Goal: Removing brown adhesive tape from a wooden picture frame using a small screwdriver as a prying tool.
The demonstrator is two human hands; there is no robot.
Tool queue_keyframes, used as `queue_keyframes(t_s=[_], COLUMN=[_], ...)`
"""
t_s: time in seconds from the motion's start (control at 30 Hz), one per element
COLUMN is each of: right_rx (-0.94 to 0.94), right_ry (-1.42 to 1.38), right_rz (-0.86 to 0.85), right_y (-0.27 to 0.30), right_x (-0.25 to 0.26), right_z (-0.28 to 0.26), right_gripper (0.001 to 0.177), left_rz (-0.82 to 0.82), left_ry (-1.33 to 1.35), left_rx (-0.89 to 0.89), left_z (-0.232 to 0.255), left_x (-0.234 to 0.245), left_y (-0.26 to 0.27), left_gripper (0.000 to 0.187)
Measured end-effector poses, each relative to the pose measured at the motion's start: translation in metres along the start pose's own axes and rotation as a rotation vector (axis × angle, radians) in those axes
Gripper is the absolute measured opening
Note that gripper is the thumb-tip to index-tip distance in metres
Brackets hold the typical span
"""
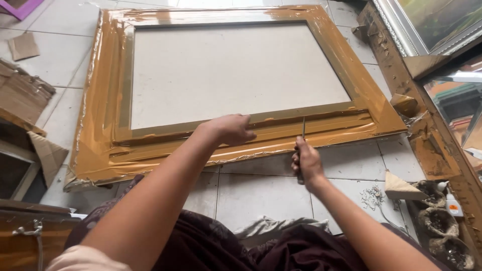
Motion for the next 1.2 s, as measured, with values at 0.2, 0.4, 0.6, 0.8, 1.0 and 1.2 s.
queue_keyframes(t_s=[0.2,0.4,0.6,0.8,1.0,1.2], right_rx=[0.093,0.324,0.314,0.168,0.271,0.351], right_ry=[0.448,0.868,0.779,0.836,0.791,0.803], right_rz=[-0.028,-0.002,-0.028,-0.04,-0.11,-0.171], right_y=[-0.056,-0.012,-0.042,-0.061,-0.039,-0.034], right_x=[0.0,-0.056,-0.061,-0.061,-0.062,-0.07], right_z=[0.014,-0.022,0.005,0.022,-0.001,-0.007], right_gripper=[0.06,0.042,0.036,0.029,0.027,0.026], left_rz=[0.072,0.092,-0.072,-0.119,-0.153,-0.157], left_ry=[-0.44,-0.292,-0.364,-0.417,-0.406,-0.389], left_rx=[0.002,0.137,0.133,0.139,0.145,0.145], left_z=[0.021,-0.06,-0.009,-0.015,-0.018,-0.02], left_x=[-0.003,-0.104,-0.094,-0.106,-0.113,-0.122], left_y=[0.073,0.025,0.02,0.017,0.028,0.022], left_gripper=[0.04,0.085,0.08,0.072,0.073,0.074])
Point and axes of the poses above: each hand's wrist, its own y-axis away from the middle knuckle, its own x-axis out of the back of the hand, z = x × y, the point moved 9 cm from there along -y, towards the middle knuckle
